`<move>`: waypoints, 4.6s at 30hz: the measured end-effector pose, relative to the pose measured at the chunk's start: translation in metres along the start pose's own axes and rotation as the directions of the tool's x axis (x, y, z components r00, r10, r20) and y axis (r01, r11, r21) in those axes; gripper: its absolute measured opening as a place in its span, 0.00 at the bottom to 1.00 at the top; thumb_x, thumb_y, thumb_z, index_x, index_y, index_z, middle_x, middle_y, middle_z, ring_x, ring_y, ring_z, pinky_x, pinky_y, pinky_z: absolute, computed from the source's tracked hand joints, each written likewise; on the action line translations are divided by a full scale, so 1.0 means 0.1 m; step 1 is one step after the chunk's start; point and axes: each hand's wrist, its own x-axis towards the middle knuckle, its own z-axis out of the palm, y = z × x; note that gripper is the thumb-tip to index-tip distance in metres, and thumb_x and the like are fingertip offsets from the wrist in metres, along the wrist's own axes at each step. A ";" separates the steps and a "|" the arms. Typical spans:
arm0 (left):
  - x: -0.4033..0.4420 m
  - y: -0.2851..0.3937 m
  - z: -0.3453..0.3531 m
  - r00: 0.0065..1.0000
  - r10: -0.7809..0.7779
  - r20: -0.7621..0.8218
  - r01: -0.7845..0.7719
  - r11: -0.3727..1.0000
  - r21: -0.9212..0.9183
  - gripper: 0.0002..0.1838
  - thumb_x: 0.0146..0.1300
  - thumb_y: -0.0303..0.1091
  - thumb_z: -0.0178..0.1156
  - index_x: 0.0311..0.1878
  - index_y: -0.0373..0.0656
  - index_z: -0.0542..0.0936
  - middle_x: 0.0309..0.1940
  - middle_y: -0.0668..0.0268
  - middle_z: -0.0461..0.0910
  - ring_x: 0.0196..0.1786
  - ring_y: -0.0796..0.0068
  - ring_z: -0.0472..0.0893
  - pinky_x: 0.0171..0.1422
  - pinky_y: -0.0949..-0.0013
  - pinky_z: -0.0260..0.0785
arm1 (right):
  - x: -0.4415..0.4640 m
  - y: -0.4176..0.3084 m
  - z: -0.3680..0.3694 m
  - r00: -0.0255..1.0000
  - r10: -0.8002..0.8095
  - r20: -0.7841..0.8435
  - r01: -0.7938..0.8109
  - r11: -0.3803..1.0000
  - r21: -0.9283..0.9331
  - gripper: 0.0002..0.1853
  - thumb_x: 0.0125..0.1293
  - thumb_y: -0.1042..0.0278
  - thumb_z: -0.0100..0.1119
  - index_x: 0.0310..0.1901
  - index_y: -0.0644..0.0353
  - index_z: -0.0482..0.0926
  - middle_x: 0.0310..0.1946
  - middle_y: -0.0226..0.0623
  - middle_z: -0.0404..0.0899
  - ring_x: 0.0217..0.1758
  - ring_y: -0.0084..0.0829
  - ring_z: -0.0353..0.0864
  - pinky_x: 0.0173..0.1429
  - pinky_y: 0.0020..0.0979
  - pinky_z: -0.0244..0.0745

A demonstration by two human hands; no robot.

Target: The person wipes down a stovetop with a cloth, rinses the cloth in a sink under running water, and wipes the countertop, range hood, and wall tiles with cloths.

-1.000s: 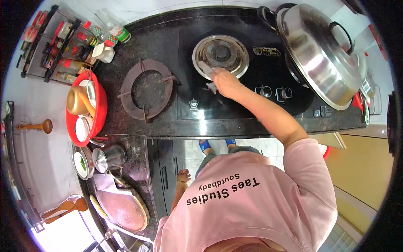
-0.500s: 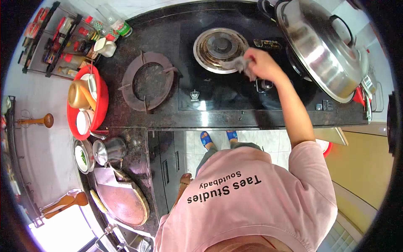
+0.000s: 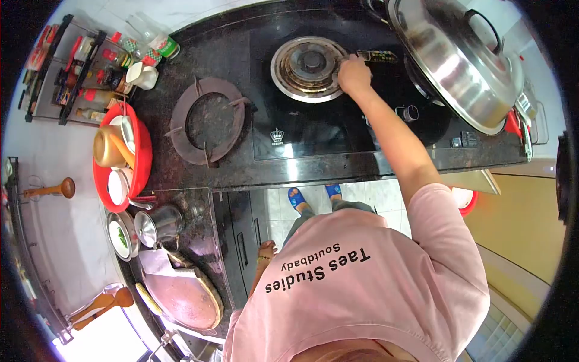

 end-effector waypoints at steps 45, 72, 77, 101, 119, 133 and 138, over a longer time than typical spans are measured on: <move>0.24 0.49 -0.40 0.993 -0.033 0.112 0.003 0.966 0.260 0.11 0.63 0.33 0.53 0.49 0.47 0.73 0.41 0.66 0.76 0.38 0.67 0.75 0.41 0.54 0.71 | 0.08 0.61 -0.10 0.955 -0.011 0.297 -0.019 0.995 0.098 0.12 0.49 0.66 0.61 0.35 0.63 0.81 0.34 0.48 0.82 0.40 0.44 0.82 0.42 0.42 0.77; 0.39 0.79 -0.30 0.985 -0.049 0.166 -0.013 0.936 0.352 0.12 0.63 0.34 0.53 0.50 0.48 0.73 0.42 0.66 0.76 0.40 0.67 0.75 0.44 0.52 0.71 | -1.77 -0.13 -0.05 0.974 -0.101 -0.202 0.122 0.988 0.092 0.08 0.52 0.67 0.54 0.34 0.56 0.78 0.35 0.37 0.74 0.41 0.39 0.73 0.38 0.36 0.74; 0.40 0.88 -0.28 0.984 -0.048 0.169 -0.021 0.924 0.383 0.12 0.63 0.34 0.54 0.50 0.48 0.73 0.42 0.66 0.76 0.41 0.67 0.75 0.45 0.52 0.71 | -1.94 -0.14 -0.12 0.975 -0.205 -0.086 0.222 0.877 0.426 0.06 0.51 0.67 0.56 0.30 0.55 0.81 0.33 0.41 0.76 0.38 0.42 0.76 0.39 0.40 0.75; 0.13 0.49 -0.24 0.994 0.022 0.104 -0.052 0.953 0.299 0.13 0.63 0.35 0.54 0.50 0.49 0.72 0.43 0.67 0.76 0.42 0.68 0.75 0.48 0.51 0.70 | -1.87 -0.05 -0.06 0.999 -0.003 -0.053 0.015 0.970 0.241 0.15 0.57 0.75 0.50 0.45 0.72 0.72 0.42 0.48 0.67 0.43 0.46 0.72 0.42 0.38 0.76; 0.18 -0.57 -0.22 0.999 -0.028 0.030 0.024 0.993 0.119 0.09 0.62 0.37 0.54 0.46 0.52 0.73 0.35 0.72 0.75 0.34 0.71 0.75 0.34 0.56 0.72 | -0.34 -1.46 0.01 0.876 -0.410 -0.254 0.481 0.785 0.391 0.11 0.53 0.72 0.56 0.39 0.54 0.81 0.39 0.43 0.74 0.44 0.45 0.75 0.46 0.42 0.74; -0.15 -0.25 0.00 0.997 -0.001 -0.080 0.002 1.000 0.016 0.09 0.63 0.36 0.54 0.46 0.51 0.74 0.37 0.71 0.76 0.38 0.71 0.77 0.36 0.60 0.73 | -1.59 -1.48 -0.09 0.774 -0.596 -0.214 0.589 0.555 0.587 0.13 0.50 0.74 0.56 0.38 0.51 0.81 0.36 0.36 0.75 0.40 0.40 0.75 0.44 0.37 0.74; -0.13 -0.11 -0.01 0.991 0.090 -0.100 -0.087 0.996 0.030 0.09 0.63 0.35 0.54 0.46 0.50 0.74 0.37 0.70 0.76 0.37 0.72 0.76 0.36 0.63 0.73 | -1.19 -0.82 -0.39 0.923 -0.357 -0.146 0.379 0.770 0.513 0.16 0.53 0.79 0.50 0.43 0.56 0.81 0.39 0.43 0.77 0.43 0.45 0.76 0.48 0.40 0.72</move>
